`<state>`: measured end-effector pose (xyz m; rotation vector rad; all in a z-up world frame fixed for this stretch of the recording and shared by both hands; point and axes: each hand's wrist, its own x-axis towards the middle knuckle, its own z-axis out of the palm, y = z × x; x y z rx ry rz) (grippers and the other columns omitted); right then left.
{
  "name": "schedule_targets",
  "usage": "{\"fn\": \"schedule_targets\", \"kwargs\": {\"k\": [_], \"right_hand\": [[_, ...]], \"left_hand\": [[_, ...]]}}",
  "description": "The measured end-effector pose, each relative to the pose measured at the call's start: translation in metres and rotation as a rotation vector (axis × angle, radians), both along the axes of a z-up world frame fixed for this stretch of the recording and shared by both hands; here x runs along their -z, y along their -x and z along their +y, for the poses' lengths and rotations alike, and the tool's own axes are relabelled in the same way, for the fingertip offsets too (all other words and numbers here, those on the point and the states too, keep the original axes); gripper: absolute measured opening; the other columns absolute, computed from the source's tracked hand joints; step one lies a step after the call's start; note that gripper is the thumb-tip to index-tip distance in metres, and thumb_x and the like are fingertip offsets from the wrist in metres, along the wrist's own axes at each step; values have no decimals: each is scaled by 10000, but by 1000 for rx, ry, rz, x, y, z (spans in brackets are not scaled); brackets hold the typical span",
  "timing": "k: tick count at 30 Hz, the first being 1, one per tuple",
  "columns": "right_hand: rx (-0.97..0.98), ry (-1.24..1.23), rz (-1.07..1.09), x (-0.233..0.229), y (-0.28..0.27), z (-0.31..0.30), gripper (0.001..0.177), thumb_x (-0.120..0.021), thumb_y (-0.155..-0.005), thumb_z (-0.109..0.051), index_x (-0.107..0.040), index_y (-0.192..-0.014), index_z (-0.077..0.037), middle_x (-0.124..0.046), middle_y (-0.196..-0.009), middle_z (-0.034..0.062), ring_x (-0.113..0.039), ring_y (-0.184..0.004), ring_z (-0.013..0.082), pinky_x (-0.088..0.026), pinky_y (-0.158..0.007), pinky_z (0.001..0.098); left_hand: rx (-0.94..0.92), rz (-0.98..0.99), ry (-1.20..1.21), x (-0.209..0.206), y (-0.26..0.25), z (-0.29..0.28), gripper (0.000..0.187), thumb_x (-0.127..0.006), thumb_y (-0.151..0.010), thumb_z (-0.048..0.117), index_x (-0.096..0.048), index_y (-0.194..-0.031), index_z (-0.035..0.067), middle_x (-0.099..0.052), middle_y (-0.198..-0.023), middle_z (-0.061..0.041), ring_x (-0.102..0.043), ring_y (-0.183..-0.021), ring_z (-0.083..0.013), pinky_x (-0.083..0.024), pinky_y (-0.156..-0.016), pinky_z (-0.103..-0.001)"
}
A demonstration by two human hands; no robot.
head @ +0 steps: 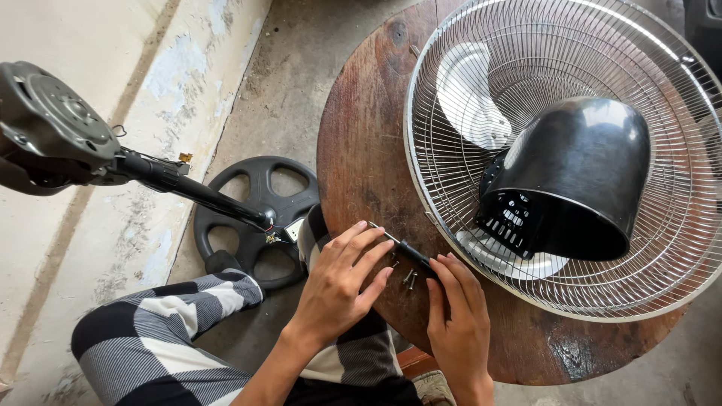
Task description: The person sits on the floor and works on the exposed motor of a disassembled electric fan. They insert a small metal pin into the motor housing and then use a screwdriver to tighten a screw on the motor casing.
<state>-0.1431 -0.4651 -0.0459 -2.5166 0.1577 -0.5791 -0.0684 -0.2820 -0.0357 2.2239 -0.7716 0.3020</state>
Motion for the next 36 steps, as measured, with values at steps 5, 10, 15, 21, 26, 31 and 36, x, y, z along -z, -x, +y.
{"fn": "schedule_targets", "kwargs": {"k": [5,10,15,21,26,31,36], "right_hand": [[-4,-22,34,4,-4,-7,286,-671,-941,-116,-675,-1224,-73,-671,-1234,74,-632,-1187,271,-510,-1011,394],[-12,-50,61,5,-8,-9,285,-688,-925,-121,-678,-1206,-72,-680,-1184,70,-641,-1112,280,-515,-957,399],[5,-59,99,11,-7,-12,298,-698,-917,-124,-684,-1211,-81,-685,-1151,65,-637,-1085,281,-513,-933,403],[13,-54,136,23,-7,-16,314,-705,-908,-140,-691,-1220,-104,-684,-1132,61,-640,-1053,267,-508,-921,400],[22,-55,137,32,-8,-19,286,-706,-913,-142,-701,-1197,-109,-695,-1125,53,-657,-1040,252,-504,-929,401],[63,-60,94,33,-9,-15,246,-701,-924,-125,-712,-1168,-100,-700,-1130,49,-657,-1062,258,-507,-928,391],[79,-70,0,21,-9,-4,223,-716,-923,-113,-713,-1143,-76,-677,-1115,65,-653,-1055,243,-526,-912,364]], "left_hand": [[0,15,-17,4,-3,-5,403,-724,-924,212,-661,-1298,74,-599,-1384,-76,-503,-1374,-282,-420,-1109,-424],[-5,21,-28,6,-7,-8,408,-724,-921,205,-654,-1302,75,-590,-1388,-83,-505,-1371,-283,-421,-1111,-425],[-1,40,-35,8,-7,-9,422,-728,-919,206,-648,-1313,76,-583,-1387,-81,-504,-1369,-286,-417,-1116,-429],[10,40,-56,12,-9,-9,440,-731,-920,216,-639,-1328,80,-580,-1390,-81,-505,-1363,-281,-416,-1116,-431],[17,62,-54,13,-9,-7,473,-730,-923,218,-617,-1362,82,-559,-1411,-78,-510,-1367,-278,-416,-1117,-425],[3,76,-31,10,-7,-2,487,-726,-928,212,-602,-1379,76,-532,-1435,-86,-511,-1368,-281,-419,-1117,-427],[-55,36,28,5,-2,7,380,-741,-929,208,-633,-1260,54,-543,-1401,-109,-527,-1356,-279,-436,-1110,-431]]}}
